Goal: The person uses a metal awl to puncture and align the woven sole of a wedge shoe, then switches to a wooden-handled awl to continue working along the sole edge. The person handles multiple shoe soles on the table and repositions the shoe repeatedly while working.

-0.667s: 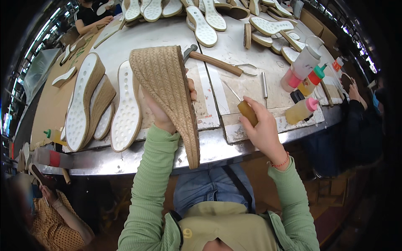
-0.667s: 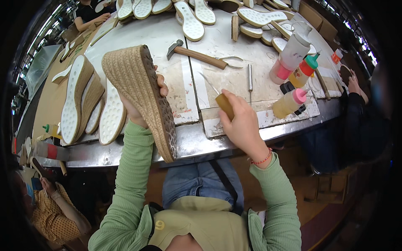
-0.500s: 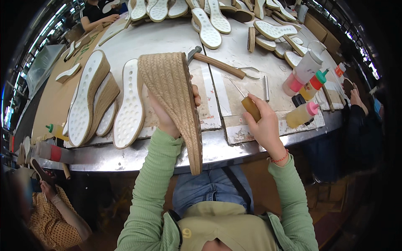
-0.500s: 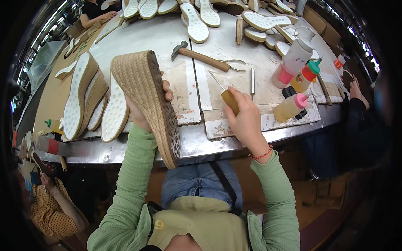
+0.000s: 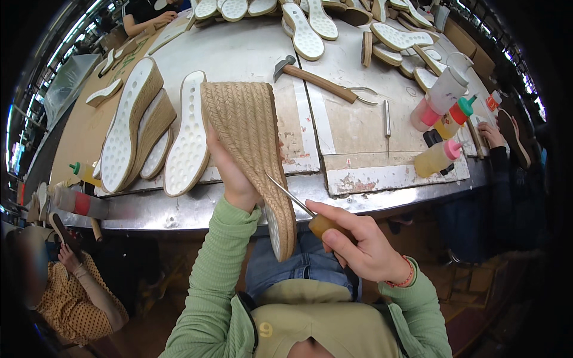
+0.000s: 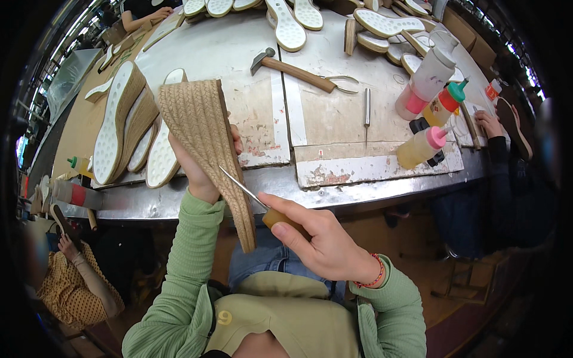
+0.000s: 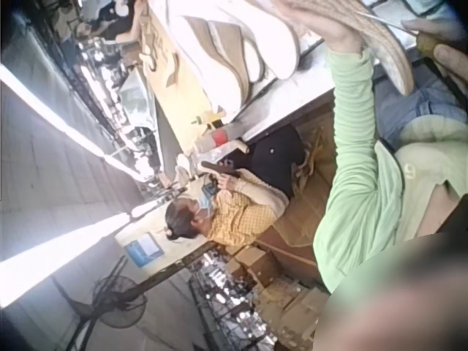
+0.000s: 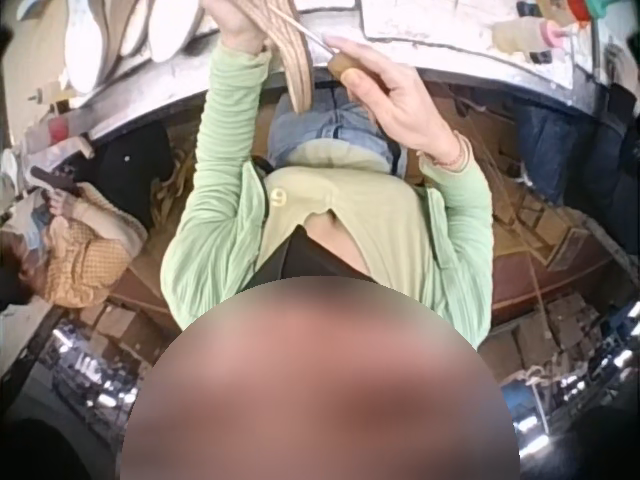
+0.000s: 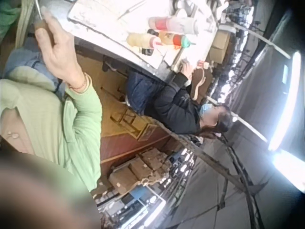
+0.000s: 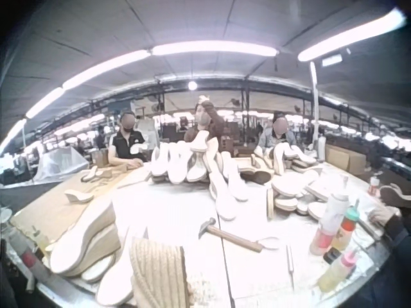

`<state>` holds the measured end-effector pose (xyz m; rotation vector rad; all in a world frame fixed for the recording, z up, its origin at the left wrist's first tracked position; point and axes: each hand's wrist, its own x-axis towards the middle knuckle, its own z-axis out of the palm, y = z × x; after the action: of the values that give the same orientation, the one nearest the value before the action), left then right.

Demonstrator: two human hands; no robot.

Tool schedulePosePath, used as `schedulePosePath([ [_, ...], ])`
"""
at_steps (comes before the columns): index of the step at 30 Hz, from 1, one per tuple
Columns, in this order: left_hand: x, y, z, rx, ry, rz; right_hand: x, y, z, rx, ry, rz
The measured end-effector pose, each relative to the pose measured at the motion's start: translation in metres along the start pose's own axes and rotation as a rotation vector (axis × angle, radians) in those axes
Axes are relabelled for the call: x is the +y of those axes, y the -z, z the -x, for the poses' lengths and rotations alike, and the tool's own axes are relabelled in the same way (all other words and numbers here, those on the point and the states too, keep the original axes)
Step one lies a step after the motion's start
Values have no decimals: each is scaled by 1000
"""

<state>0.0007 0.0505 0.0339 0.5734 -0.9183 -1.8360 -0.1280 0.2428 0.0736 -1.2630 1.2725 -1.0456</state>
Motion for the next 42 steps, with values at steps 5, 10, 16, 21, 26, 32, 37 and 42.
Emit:
schedulePosePath([
  [5,2,-6,8,72,-41,50,0,-5,6,-32,2,-9],
  [10,-2,-6,13,98,-84,49,-3,-6,16,-60,-41,-63],
  [16,-12,11,10,74,-153,58,-6,-7,20,-70,-28,11],
  [21,-15,19,12,48,-158,108,-4,-10,17,1,193,294],
  [26,-12,17,15,127,-176,48,-10,-12,17,37,199,488],
  [32,-9,13,16,129,-173,45,-16,-15,27,45,168,902],
  [37,-2,13,25,-101,-97,168,-2,-11,22,15,180,225],
  [42,-3,10,26,-201,-113,178,3,-15,23,-40,50,-53],
])
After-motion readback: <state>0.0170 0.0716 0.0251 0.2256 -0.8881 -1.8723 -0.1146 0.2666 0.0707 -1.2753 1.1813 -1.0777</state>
